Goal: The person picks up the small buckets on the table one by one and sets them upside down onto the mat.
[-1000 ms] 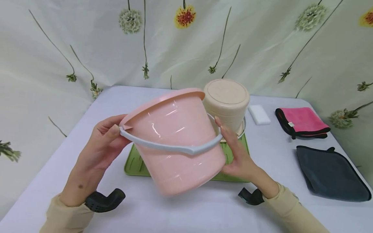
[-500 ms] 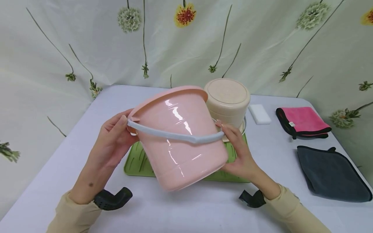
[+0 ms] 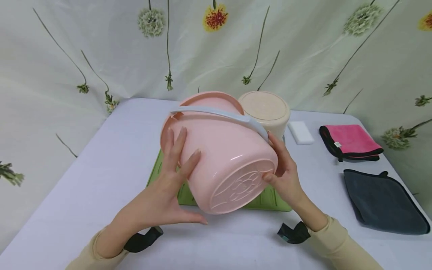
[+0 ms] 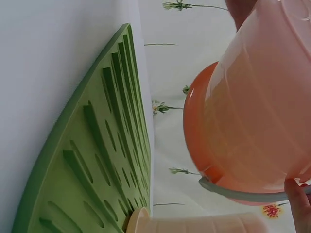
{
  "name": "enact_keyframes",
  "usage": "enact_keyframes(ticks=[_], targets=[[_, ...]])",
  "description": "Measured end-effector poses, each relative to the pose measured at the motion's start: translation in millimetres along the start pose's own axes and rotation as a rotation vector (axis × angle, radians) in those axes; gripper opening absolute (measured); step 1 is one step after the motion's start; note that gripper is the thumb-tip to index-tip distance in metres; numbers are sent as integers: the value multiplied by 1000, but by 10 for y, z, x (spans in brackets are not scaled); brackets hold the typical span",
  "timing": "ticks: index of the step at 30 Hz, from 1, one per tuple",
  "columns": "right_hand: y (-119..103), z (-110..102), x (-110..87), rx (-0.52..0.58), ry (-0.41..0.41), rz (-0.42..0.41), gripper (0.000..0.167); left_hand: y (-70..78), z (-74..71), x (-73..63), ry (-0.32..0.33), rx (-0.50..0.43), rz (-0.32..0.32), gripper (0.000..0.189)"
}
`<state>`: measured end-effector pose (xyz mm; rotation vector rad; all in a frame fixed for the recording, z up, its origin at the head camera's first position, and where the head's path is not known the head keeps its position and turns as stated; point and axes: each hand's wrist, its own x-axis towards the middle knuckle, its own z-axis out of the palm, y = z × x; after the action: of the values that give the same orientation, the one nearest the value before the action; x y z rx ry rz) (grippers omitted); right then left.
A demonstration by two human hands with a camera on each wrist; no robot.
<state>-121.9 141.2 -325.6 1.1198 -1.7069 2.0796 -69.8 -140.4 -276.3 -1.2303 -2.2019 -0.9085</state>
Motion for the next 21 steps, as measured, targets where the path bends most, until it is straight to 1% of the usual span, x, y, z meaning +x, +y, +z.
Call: enact_keyframes(ticks=[2,5,7,9,11,13,14,16,18,21], targets=[[-4,11,11,-6,4,0,79,-30,53,-25,26,41,-3,112],[-19,35,28,-15,7,5,79,-70,81,-48,77,47,-13,110],[-36,54,39,-12,-3,9,78,-86,74,-61,91,36,-18,110],[-56,82,53,-12,-37,-15,81,-112,47,-72,105,-8,-27,113],[-87,116,78,-41,-81,-54,86,-143,7,-89,111,-120,-63,119],[-124,169,121,-110,-130,-103,92,-185,-44,-111,115,-301,-105,124],[-140,201,150,-157,-154,-134,95,-206,-70,-130,119,-393,-136,126],[-166,268,210,-259,-186,-169,97,-240,-119,-169,126,-549,-201,128],[-170,338,268,-335,-206,-187,96,-271,-159,-202,136,-646,-238,129],[-143,418,335,-381,-211,-173,94,-291,-208,-234,162,-692,-281,126]])
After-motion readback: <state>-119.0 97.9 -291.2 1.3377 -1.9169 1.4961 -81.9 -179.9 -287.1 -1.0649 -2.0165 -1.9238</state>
